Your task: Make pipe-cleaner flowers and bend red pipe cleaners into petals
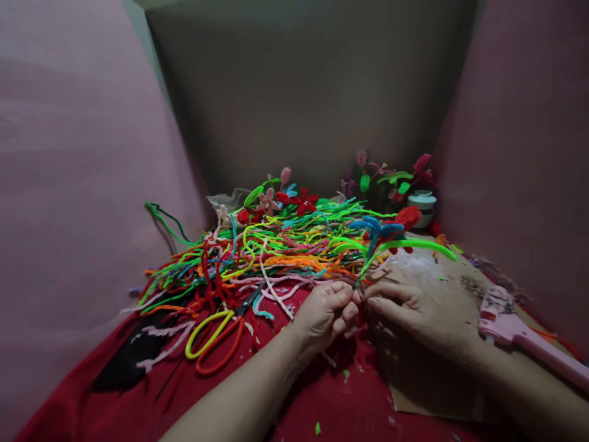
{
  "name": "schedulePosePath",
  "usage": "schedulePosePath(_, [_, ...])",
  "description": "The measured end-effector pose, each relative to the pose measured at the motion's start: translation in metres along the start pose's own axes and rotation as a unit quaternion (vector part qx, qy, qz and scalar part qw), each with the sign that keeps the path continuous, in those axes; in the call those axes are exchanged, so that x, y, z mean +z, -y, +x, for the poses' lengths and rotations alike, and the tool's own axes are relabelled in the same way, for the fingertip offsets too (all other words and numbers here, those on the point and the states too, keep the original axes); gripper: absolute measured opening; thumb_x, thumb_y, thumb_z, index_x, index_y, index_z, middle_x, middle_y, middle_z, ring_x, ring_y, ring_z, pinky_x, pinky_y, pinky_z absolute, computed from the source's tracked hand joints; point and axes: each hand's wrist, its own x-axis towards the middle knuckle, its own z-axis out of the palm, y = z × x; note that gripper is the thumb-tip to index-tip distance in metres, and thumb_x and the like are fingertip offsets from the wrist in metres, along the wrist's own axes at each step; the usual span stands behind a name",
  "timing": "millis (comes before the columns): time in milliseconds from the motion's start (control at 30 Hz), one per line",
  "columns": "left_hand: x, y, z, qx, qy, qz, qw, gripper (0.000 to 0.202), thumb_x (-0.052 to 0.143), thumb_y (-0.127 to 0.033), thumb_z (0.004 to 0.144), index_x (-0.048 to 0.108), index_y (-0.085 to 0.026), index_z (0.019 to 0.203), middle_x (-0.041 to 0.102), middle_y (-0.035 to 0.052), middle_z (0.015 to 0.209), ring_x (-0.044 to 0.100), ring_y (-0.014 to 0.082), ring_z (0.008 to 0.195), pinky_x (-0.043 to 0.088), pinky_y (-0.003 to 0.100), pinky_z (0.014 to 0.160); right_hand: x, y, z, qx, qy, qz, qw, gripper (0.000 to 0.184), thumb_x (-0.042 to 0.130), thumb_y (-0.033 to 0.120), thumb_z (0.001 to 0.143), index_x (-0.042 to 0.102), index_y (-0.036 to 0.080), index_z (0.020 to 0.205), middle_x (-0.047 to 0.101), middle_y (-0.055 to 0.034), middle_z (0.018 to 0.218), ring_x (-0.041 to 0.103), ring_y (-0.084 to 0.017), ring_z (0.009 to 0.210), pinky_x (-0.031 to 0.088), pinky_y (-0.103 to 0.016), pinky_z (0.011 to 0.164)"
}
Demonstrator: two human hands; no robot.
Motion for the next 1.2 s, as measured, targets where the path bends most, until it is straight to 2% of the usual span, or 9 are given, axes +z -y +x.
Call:
schedulePosePath(233, [0.002, 0.009, 0.008, -0.003, -0.136, 0.245, 0.960, 0.022, 0.044, -0.032, 0.081, 0.051, -0.013, 0.071, 0.048, -0.0060, 0.046, 0.035, 0.0025, 0.027, 0.021, 0.015, 0.031, -0.001, -0.001, -0.001, -0.004, -0.016, -0.111, 0.994, 0.024, 0.047, 0.032, 0.082, 0.070, 0.022, 0.085, 0.069, -0.0043, 0.093, 0.061, -0.022, 0.089, 0.046, -0.034, 0.078])
schedulePosePath(467, [0.011, 0.006, 0.009, -0.006, -0.176, 0.343, 0.922, 0.025, 0.034, -0.033, 0.085, 0.050, -0.016, 0.078, 0.053, -0.0035, 0.052, 0.040, 0.0055, 0.031, 0.027, 0.017, 0.033, -0.004, -0.013, 0.001, 0.050, 0.013, -0.033, 0.998, 0.028, 0.048, 0.040, 0.081, 0.068, 0.022, 0.085, 0.069, -0.0034, 0.092, 0.061, -0.024, 0.090, 0.045, -0.036, 0.084])
schedulePosePath(533, [0.016, -0.002, -0.001, 0.035, -0.201, 0.426, 0.881, 0.024, 0.035, -0.033, 0.086, 0.052, -0.016, 0.083, 0.059, -0.0002, 0.062, 0.051, 0.0088, 0.042, 0.035, 0.019, 0.040, -0.006, -0.012, 0.001, 0.052, 0.023, -0.009, 0.998, 0.027, 0.048, 0.040, 0.080, 0.068, 0.022, 0.083, 0.069, -0.0036, 0.092, 0.060, -0.024, 0.091, 0.045, -0.035, 0.083])
schedulePosePath(600, [0.020, -0.014, -0.020, 0.131, -0.215, 0.552, 0.795, 0.017, 0.041, -0.029, 0.085, 0.055, -0.018, 0.086, 0.063, 0.0026, 0.076, 0.059, 0.0122, 0.065, 0.043, 0.022, 0.058, -0.008, -0.009, 0.000, 0.075, 0.030, -0.008, 0.997, 0.028, 0.047, 0.041, 0.079, 0.068, 0.022, 0.081, 0.069, -0.0042, 0.091, 0.060, -0.025, 0.090, 0.045, -0.035, 0.080])
schedulePosePath(700, [0.017, -0.032, -0.064, 0.169, -0.222, 0.668, 0.690, 0.016, 0.042, -0.025, 0.086, 0.054, -0.018, 0.094, 0.064, 0.0040, 0.086, 0.059, 0.0149, 0.078, 0.043, 0.025, 0.072, -0.009, -0.008, -0.002, 0.106, 0.023, -0.009, 0.994, 0.032, 0.048, 0.044, 0.077, 0.069, 0.022, 0.085, 0.069, -0.0056, 0.093, 0.060, -0.026, 0.089, 0.045, -0.035, 0.078])
schedulePosePath(800, [-0.005, -0.048, -0.113, 0.132, -0.267, 0.734, 0.610, 0.022, 0.039, -0.022, 0.087, 0.051, -0.021, 0.105, 0.062, 0.0046, 0.101, 0.058, 0.0150, 0.090, 0.042, 0.026, 0.081, -0.008, -0.009, -0.002, 0.114, 0.019, -0.002, 0.993, 0.033, 0.049, 0.045, 0.075, 0.069, 0.022, 0.086, 0.068, -0.0073, 0.096, 0.059, -0.028, 0.094, 0.043, -0.036, 0.080])
schedulePosePath(933, [-0.052, -0.059, -0.153, -0.046, -0.303, 0.821, 0.481, 0.024, 0.040, -0.022, 0.084, 0.052, -0.016, 0.104, 0.058, 0.0104, 0.102, 0.055, 0.0209, 0.095, 0.041, 0.033, 0.084, -0.006, -0.007, -0.001, 0.129, 0.016, 0.010, 0.991, 0.035, 0.050, 0.049, 0.071, 0.070, 0.022, 0.082, 0.068, -0.0091, 0.095, 0.059, -0.030, 0.091, 0.044, -0.038, 0.075])
schedulePosePath(1067, [-0.077, -0.060, -0.155, -0.132, -0.275, 0.850, 0.430, 0.026, 0.038, -0.012, 0.079, 0.051, -0.015, 0.101, 0.058, 0.0116, 0.098, 0.056, 0.0206, 0.093, 0.040, 0.032, 0.083, -0.007, -0.001, -0.002, 0.119, 0.010, 0.003, 0.993, 0.034, 0.051, 0.049, 0.070, 0.070, 0.022, 0.080, 0.068, -0.0074, 0.093, 0.060, -0.028, 0.087, 0.045, -0.036, 0.075])
schedulePosePath(1200, [-0.073, -0.070, -0.156, -0.146, -0.276, 0.827, 0.467, 0.029, 0.037, -0.013, 0.075, 0.047, -0.013, 0.102, 0.059, 0.0121, 0.096, 0.057, 0.0216, 0.089, 0.042, 0.031, 0.077, -0.009, 0.008, -0.003, 0.113, 0.005, -0.007, 0.994, 0.030, 0.053, 0.047, 0.070, 0.069, 0.022, 0.077, 0.069, -0.0043, 0.083, 0.061, -0.026, 0.084, 0.045, -0.033, 0.075])
